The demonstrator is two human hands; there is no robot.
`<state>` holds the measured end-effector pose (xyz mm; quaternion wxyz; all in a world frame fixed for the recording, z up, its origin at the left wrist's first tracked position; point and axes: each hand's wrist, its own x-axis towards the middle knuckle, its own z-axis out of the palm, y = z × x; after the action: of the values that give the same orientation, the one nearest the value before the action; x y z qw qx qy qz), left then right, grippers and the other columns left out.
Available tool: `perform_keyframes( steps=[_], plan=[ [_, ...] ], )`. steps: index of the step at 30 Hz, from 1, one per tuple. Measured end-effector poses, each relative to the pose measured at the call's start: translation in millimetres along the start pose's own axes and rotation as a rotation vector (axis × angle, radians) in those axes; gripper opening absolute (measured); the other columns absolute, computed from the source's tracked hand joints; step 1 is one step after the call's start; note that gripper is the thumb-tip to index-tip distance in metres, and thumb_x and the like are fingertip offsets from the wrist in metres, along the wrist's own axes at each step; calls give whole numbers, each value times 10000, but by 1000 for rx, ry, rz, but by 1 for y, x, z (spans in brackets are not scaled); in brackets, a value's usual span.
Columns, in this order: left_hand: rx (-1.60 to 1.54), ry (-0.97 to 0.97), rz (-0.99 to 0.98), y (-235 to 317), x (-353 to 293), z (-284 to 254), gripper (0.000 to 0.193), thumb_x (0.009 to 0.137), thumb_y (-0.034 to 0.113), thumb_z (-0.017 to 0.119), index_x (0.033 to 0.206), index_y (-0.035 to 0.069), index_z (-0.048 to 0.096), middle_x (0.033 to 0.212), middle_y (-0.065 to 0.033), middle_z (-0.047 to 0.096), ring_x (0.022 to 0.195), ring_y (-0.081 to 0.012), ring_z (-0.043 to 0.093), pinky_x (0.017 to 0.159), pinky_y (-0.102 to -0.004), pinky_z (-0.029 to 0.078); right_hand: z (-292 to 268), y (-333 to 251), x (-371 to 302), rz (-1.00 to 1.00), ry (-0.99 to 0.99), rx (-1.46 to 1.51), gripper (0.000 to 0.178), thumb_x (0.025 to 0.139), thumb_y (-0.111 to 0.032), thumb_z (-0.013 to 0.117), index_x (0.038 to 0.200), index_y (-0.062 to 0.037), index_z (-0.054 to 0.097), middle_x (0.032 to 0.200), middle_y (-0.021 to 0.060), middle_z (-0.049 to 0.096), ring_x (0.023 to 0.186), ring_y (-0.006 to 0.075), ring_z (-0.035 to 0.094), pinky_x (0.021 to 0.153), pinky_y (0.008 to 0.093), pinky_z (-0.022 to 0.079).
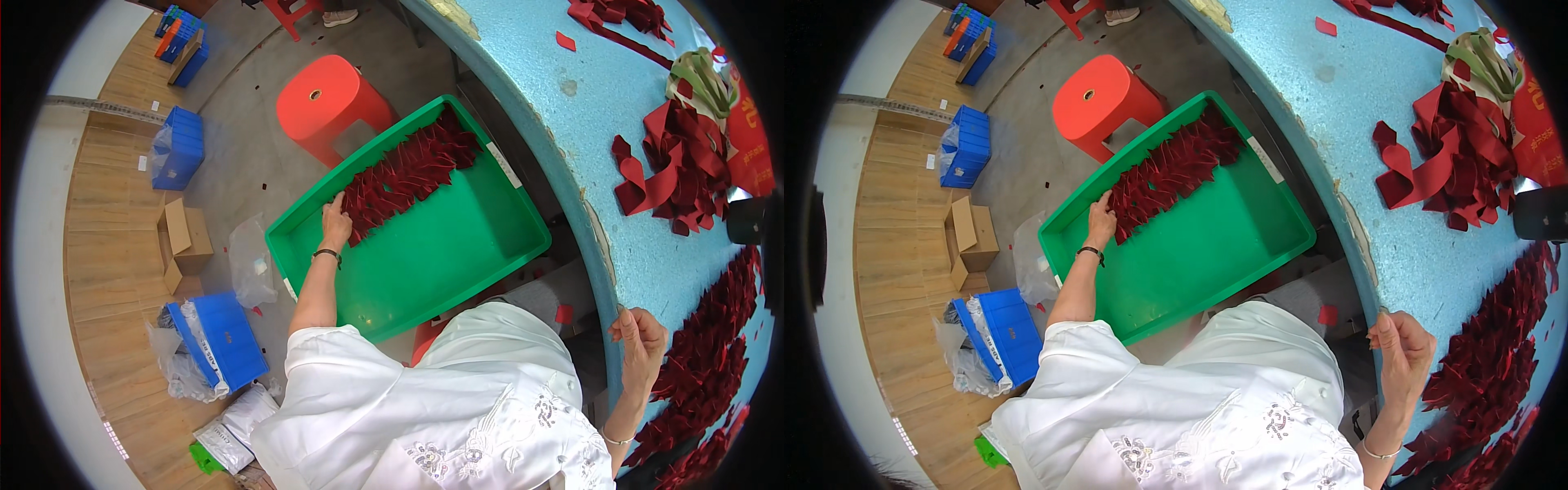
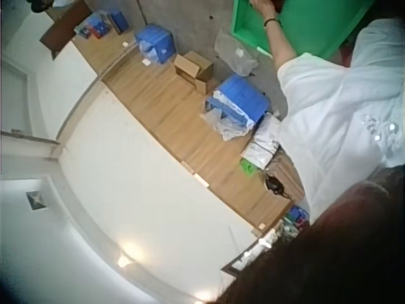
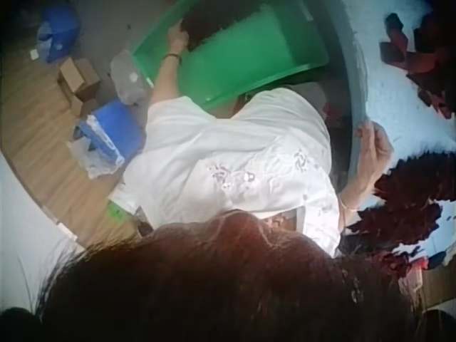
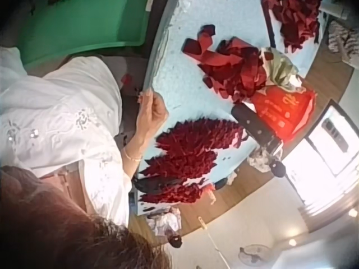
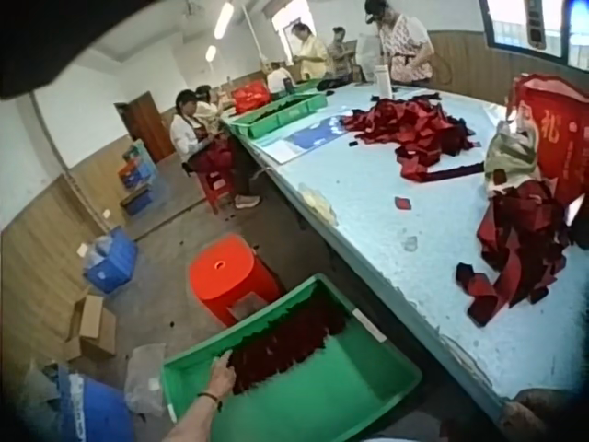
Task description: Assembling red ribbon bows by hand at a factory workbench by folding fabric strips and securing them.
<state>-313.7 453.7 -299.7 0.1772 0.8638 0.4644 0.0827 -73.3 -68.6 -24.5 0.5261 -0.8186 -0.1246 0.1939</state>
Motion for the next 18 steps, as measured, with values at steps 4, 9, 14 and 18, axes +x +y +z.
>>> perform_keyframes(
  steps=[4,9,14,18],
  plan=[
    [-349,100,-143,-4,-5,-7,448,785,-27,615,1222,73,606,992,-164,632,886,-269,619,815,-369,516,-4,1,-1,-16,-1,7,320,929,-234,652,731,16,629,624,14,582,569,72,511,539,212,408],
    [-352,172,-155,2,-27,-12,264,751,12,692,1014,19,673,831,-116,652,745,-219,628,715,-347,524,-5,1,-1,-40,-10,5,315,929,-227,651,733,18,631,635,16,587,566,73,505,532,216,401],
    [-397,109,-217,-4,-33,-9,159,708,42,750,854,5,700,799,-105,654,710,-205,627,685,-334,519,-4,-1,-2,-32,-25,16,305,930,-217,649,738,20,632,639,18,587,563,73,499,529,217,396],
    [-381,85,-197,2,-30,-12,141,702,50,753,826,4,704,798,-106,658,714,-200,632,686,-322,519,-8,-2,-4,-43,-1,28,294,930,-209,649,749,22,637,637,17,587,566,73,507,526,216,395]
  ],
)
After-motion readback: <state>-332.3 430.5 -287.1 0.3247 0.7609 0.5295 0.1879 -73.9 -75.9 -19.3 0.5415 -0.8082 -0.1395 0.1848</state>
